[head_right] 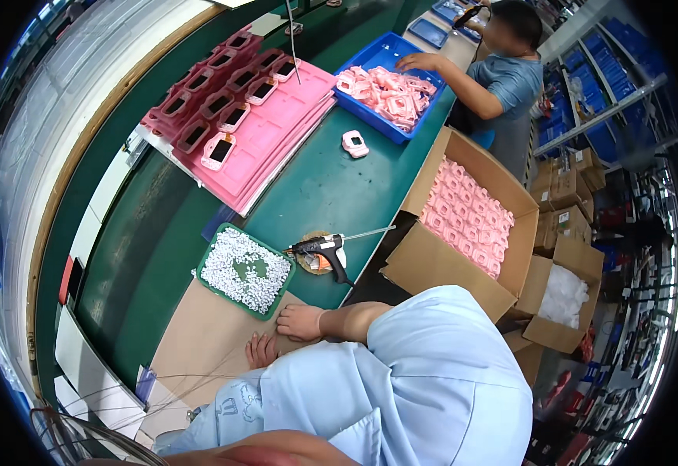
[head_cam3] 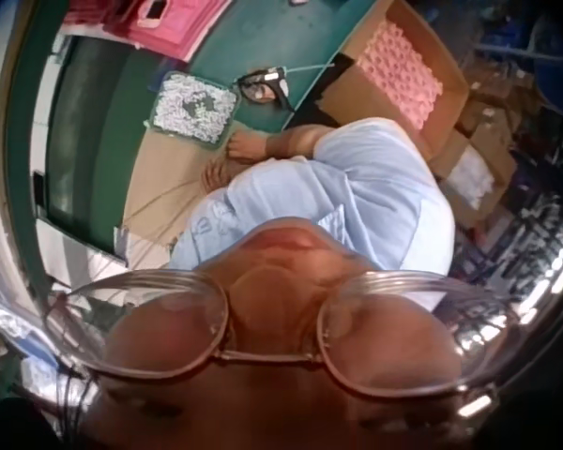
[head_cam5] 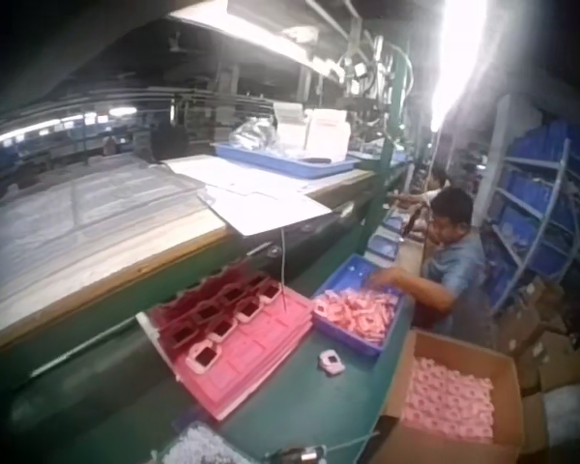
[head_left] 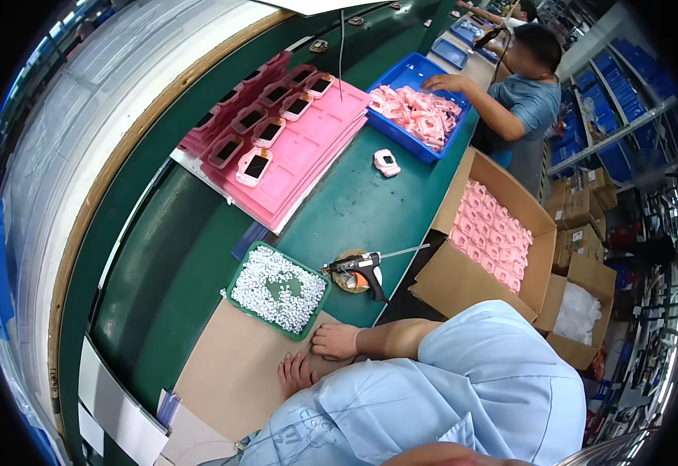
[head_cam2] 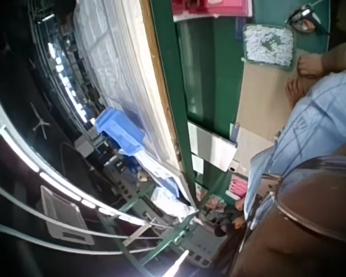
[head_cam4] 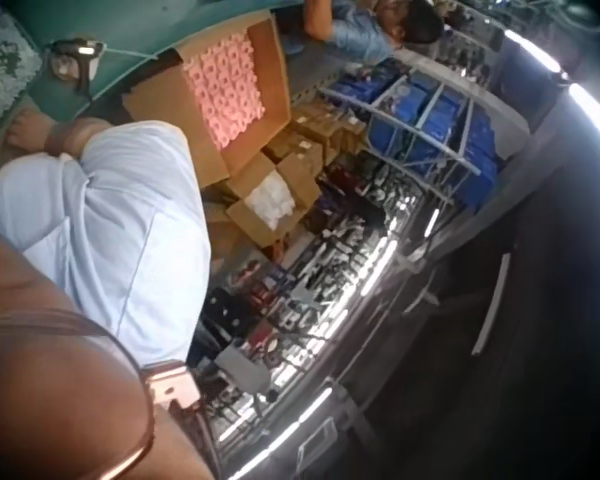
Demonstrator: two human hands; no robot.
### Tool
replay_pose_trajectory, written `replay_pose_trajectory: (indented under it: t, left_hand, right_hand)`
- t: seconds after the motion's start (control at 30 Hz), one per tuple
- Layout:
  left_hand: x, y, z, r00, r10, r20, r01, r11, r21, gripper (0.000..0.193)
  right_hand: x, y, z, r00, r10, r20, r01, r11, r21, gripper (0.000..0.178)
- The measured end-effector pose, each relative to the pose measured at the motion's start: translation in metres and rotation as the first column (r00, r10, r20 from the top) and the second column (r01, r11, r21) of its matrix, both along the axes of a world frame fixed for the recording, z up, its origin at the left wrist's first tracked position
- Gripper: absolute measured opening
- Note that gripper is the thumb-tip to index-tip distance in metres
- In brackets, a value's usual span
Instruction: Assembling handheld electronic devices by applying adhesive and installing components at a workstation.
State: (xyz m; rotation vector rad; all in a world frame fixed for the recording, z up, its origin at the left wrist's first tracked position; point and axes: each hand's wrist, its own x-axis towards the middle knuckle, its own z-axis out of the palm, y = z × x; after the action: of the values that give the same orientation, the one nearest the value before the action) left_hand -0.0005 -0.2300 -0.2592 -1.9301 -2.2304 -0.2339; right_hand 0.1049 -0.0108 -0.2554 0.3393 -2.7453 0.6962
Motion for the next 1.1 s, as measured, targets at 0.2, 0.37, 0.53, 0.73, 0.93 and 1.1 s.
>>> replay_pose_trajectory:
  t: [0.2,0.37,0.53,0.73,0.93,1.1]
  left_hand:
    - [0.010,-0.003,0.008,0.991,0.043,0.126,-0.043,0.999,-0.001,0.048]
    - [0.014,0.006,0.024,0.984,0.058,0.168,-0.051,0.998,-0.046,0.047]
    - [0.016,0.008,0.036,0.983,0.056,0.177,-0.044,0.997,-0.069,0.046]
    - [0.017,0.009,0.034,0.982,0.019,0.188,-0.013,0.999,-0.030,0.045]
    - [0.017,0.006,0.032,0.979,-0.011,0.202,0.008,1.000,0.018,0.043]
    - [0.023,0.005,0.033,0.981,0.006,0.193,-0.018,0.998,0.064,0.038]
  right_hand:
    - [0.002,-0.007,-0.002,0.999,-0.019,-0.026,0.021,0.998,0.059,0.018]
    - [0.006,-0.005,-0.002,0.999,-0.046,-0.019,0.048,0.992,0.119,0.018]
    - [0.005,-0.006,-0.003,0.999,-0.047,-0.025,0.051,0.984,0.171,0.017]
    - [0.007,-0.004,-0.001,0.997,-0.077,-0.023,0.080,0.975,0.207,0.018]
    - [0.007,-0.005,-0.004,0.987,-0.082,-0.139,0.109,0.974,0.200,0.015]
    - [0.009,-0.005,-0.007,0.959,-0.106,-0.263,0.151,0.976,0.159,0.014]
